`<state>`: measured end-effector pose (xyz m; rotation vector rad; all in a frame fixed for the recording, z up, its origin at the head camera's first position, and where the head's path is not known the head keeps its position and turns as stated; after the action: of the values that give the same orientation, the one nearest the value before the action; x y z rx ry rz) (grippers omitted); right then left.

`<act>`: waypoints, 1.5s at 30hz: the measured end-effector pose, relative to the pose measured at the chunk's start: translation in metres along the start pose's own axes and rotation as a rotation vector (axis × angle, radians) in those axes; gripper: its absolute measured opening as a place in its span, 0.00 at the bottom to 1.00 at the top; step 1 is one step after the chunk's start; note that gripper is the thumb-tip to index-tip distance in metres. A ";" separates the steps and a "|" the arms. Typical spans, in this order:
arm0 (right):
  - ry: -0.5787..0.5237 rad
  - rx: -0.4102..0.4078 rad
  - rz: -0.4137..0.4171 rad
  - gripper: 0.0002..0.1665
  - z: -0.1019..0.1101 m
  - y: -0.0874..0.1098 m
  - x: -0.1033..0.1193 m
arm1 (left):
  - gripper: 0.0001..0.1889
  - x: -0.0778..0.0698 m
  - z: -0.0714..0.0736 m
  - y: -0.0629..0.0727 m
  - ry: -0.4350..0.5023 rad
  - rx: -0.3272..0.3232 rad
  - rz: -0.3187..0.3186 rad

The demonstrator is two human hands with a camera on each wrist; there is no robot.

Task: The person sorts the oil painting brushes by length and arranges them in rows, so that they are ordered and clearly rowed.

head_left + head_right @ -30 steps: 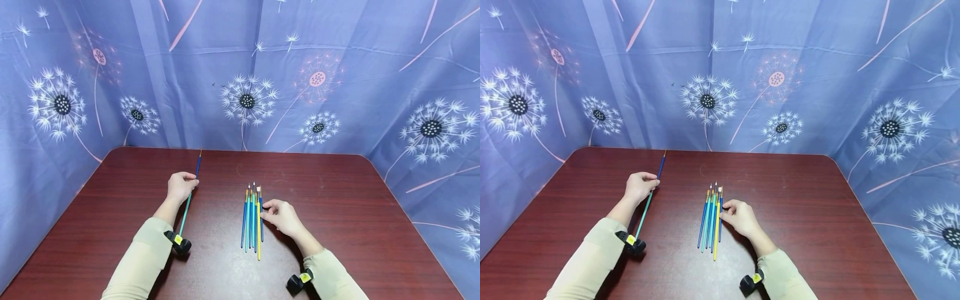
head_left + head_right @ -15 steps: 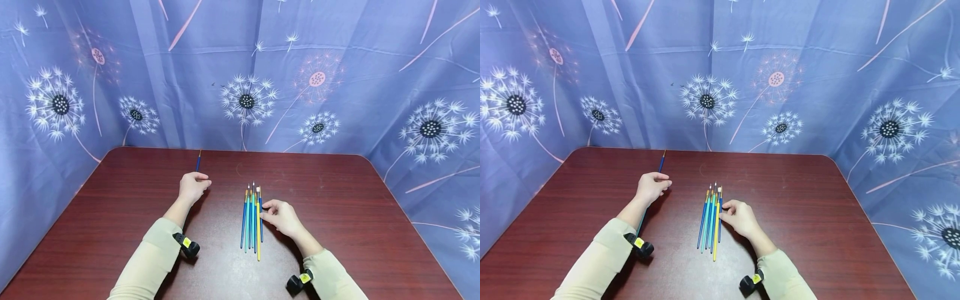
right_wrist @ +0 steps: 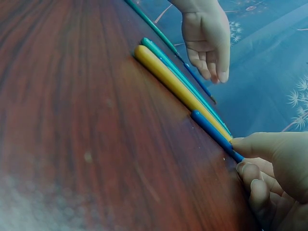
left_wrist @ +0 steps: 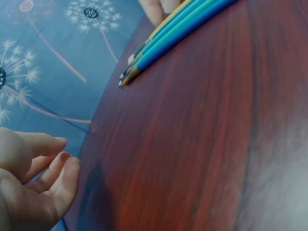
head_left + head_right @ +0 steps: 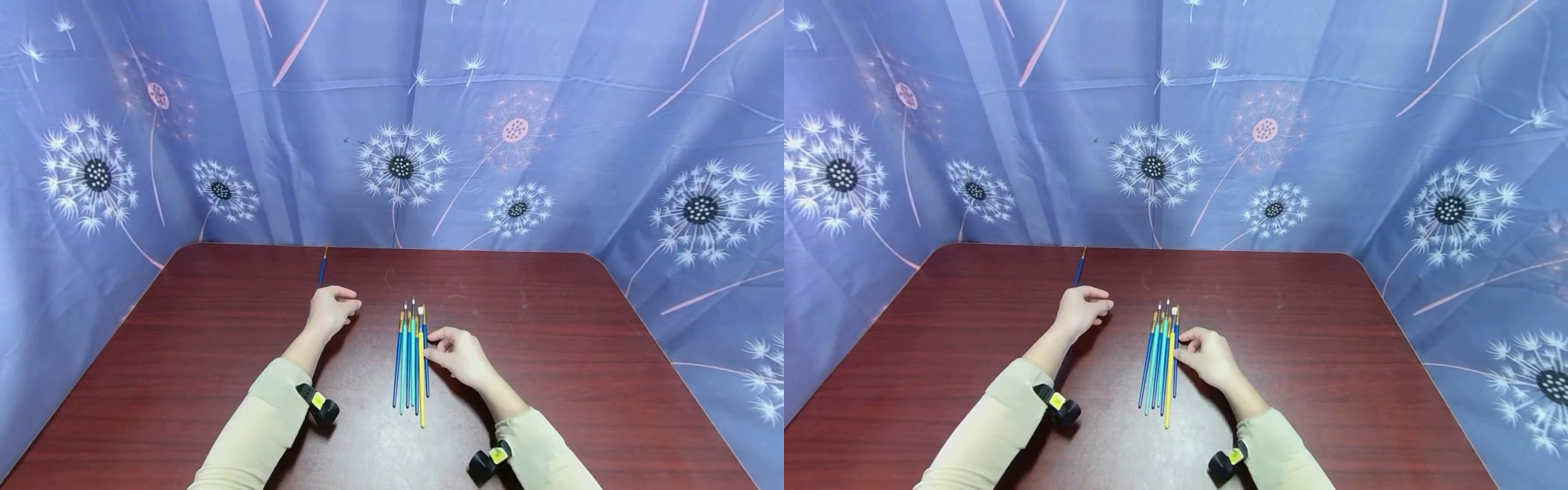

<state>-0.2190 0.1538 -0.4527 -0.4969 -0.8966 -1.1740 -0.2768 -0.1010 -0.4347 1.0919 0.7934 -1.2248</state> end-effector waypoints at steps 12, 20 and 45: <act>-0.008 0.000 -0.010 0.15 0.001 -0.001 0.000 | 0.16 -0.004 -0.031 0.002 0.048 0.071 0.031; -0.011 0.001 -0.008 0.15 0.001 -0.001 0.001 | 0.15 -0.005 -0.057 0.001 0.040 0.185 0.039; -0.007 -0.001 -0.006 0.15 0.001 -0.001 0.001 | 0.11 -0.003 -0.089 -0.011 -0.113 0.344 0.030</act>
<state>-0.2198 0.1536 -0.4519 -0.4998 -0.9045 -1.1784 -0.2812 -0.0163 -0.4623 1.2928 0.4877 -1.4172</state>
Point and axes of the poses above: each hand's wrist, its own y-axis away from the middle knuckle, its own z-axis out of the back of the hand, x = y × z, the point moved 6 cm from there along -y, towards the middle knuckle, and after that the axes turned 9 degrees about x, right-handed, at the moved point
